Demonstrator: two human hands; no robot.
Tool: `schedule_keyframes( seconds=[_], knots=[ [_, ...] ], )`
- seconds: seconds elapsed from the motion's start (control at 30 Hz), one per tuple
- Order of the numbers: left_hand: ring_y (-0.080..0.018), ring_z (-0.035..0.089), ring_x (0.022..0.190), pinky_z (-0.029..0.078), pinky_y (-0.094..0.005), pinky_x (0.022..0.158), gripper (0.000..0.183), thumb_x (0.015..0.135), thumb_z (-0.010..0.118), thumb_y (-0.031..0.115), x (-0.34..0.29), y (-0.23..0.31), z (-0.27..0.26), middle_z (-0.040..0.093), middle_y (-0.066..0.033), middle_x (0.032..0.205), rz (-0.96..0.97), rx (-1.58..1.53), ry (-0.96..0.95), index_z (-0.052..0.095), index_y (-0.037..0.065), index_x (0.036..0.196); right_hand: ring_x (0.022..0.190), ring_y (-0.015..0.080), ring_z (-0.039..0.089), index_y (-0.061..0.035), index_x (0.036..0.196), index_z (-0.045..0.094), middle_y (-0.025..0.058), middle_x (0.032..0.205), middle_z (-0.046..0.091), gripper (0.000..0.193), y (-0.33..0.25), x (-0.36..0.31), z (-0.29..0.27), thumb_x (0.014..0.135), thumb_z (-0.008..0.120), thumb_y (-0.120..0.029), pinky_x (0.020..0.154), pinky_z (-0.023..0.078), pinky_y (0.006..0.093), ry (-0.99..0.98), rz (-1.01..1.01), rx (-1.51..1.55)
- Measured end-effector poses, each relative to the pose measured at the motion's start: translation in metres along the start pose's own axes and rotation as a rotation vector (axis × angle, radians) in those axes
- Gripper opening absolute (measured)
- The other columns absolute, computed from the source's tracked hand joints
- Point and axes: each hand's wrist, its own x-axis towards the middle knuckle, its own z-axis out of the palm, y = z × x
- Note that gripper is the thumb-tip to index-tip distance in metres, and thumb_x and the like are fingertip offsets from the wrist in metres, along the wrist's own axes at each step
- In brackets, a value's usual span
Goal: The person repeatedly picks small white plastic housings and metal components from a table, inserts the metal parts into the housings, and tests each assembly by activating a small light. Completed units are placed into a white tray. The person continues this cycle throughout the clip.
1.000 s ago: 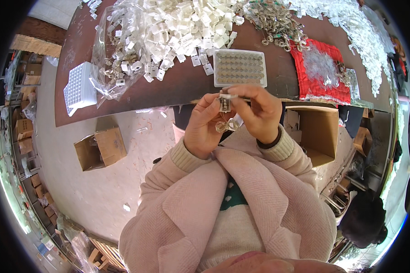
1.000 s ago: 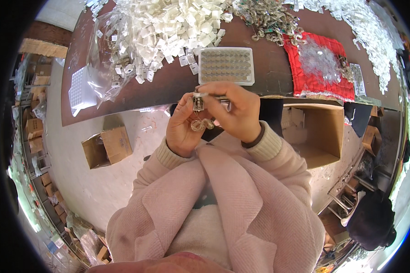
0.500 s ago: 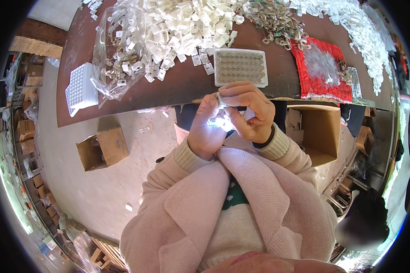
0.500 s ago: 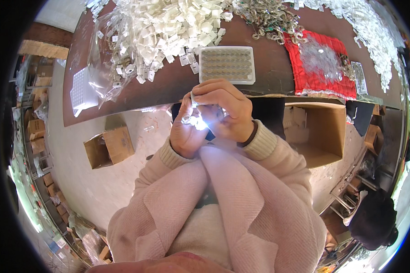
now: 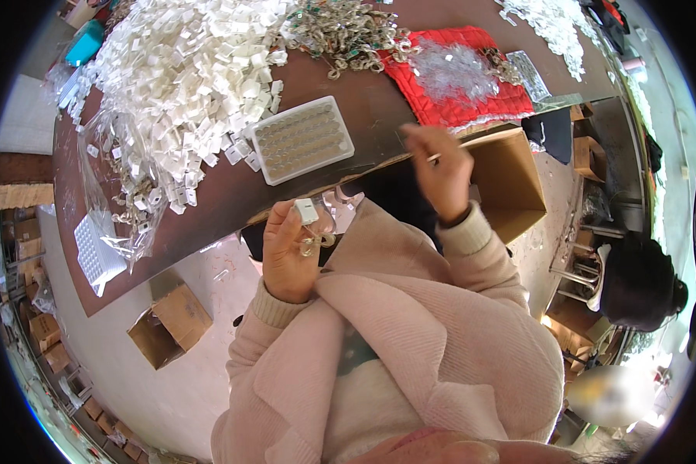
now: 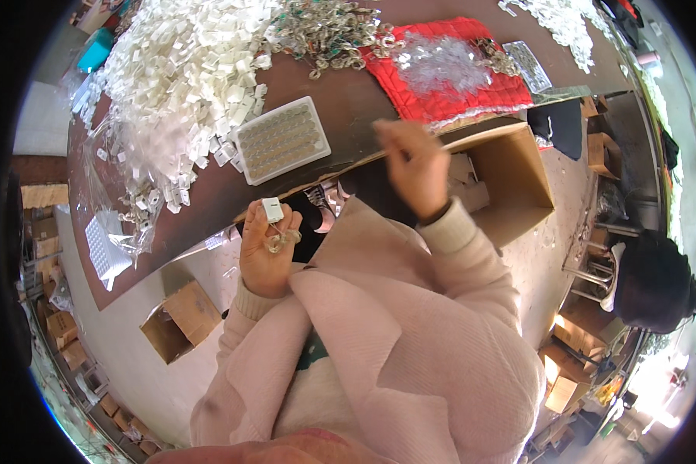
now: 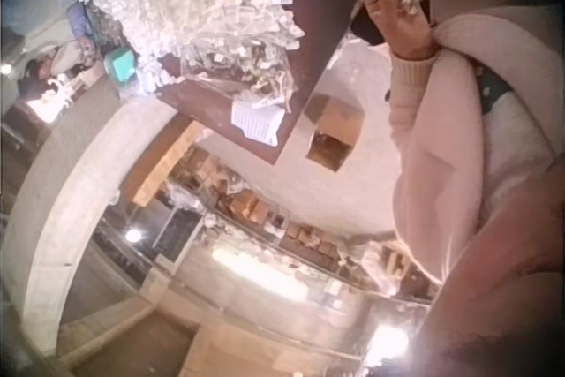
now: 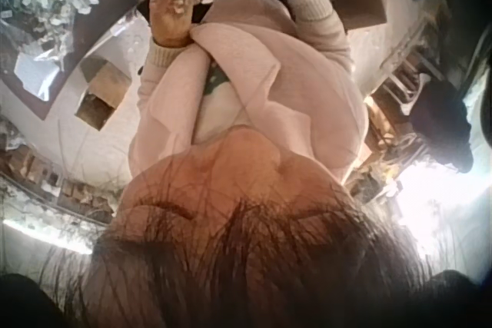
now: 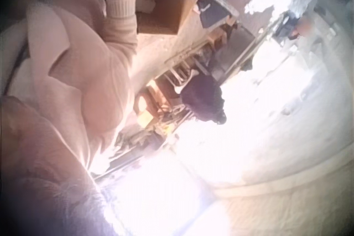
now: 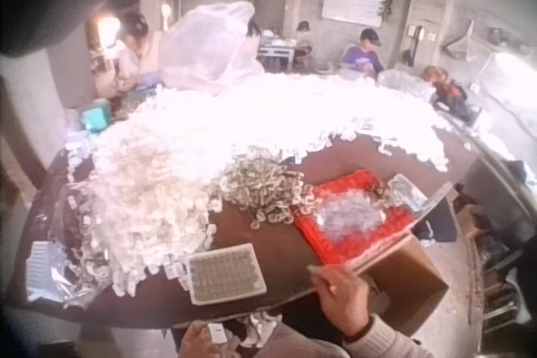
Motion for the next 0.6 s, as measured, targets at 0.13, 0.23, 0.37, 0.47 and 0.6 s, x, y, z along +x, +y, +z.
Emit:
schedule_keyframes(
  seconds=[0.13, 0.23, 0.37, 0.47, 0.6],
  knots=[
    [-0.0111, 0.046, 0.071, 0.039, -0.0326, 0.077, 0.013, 0.1, 0.062, 0.021, 0.003, -0.002, 0.006, 0.065, -0.0041, 0.09, -0.003, 0.035, -0.025, 0.062, 0.008, 0.105, 0.08, 0.0304, 0.066, -0.0059, 0.106, 0.075, 0.0141, 0.092, 0.068, 0.023, 0.058, 0.017, -0.028, 0.085, 0.07, 0.002, 0.072, 0.053, 0.0373, 0.06, 0.064, -0.19],
    [-0.0115, 0.046, 0.073, 0.039, -0.033, 0.077, 0.013, 0.1, 0.062, 0.021, 0.005, -0.002, 0.009, 0.063, -0.0031, 0.086, -0.018, -0.026, -0.073, 0.063, 0.009, 0.105, 0.082, 0.0332, 0.066, -0.0056, 0.103, 0.073, 0.0139, 0.091, 0.068, 0.02, 0.079, 0.02, -0.033, 0.085, 0.069, 0.0, 0.071, 0.052, 0.04, -0.072, 0.015, -0.258],
    [-0.0124, 0.046, 0.075, 0.04, -0.0333, 0.08, 0.011, 0.1, 0.061, 0.017, 0.001, -0.002, 0.009, 0.062, -0.005, 0.087, -0.009, 0.059, 0.019, 0.063, 0.008, 0.105, 0.085, 0.0353, 0.066, -0.0062, 0.101, 0.067, 0.014, 0.091, 0.067, 0.017, 0.075, 0.028, -0.034, 0.085, 0.067, 0.0, 0.072, 0.052, 0.0431, -0.234, -0.023, -0.462],
    [-0.0132, 0.048, 0.075, 0.04, -0.0324, 0.077, 0.012, 0.098, 0.064, 0.016, 0.0, -0.003, 0.007, 0.065, -0.0074, 0.092, 0.007, -0.03, -0.007, 0.064, 0.008, 0.107, 0.078, 0.0347, 0.066, -0.0038, 0.099, 0.063, 0.015, 0.088, 0.067, 0.014, 0.044, 0.03, -0.027, 0.087, 0.066, 0.002, 0.068, 0.053, 0.0388, -0.171, -0.048, -0.285],
    [-0.0162, 0.059, 0.086, 0.045, -0.0325, 0.08, 0.018, 0.096, 0.068, 0.014, 0.001, -0.005, 0.004, 0.07, -0.0085, 0.101, 0.053, -0.043, -0.072, 0.067, 0.009, 0.113, 0.08, 0.0173, 0.068, 0.0005, 0.096, 0.066, 0.0101, 0.088, 0.069, 0.007, -0.025, 0.007, -0.004, 0.09, 0.067, 0.003, 0.074, 0.053, 0.0285, -0.261, 0.129, 0.396]
  ],
)
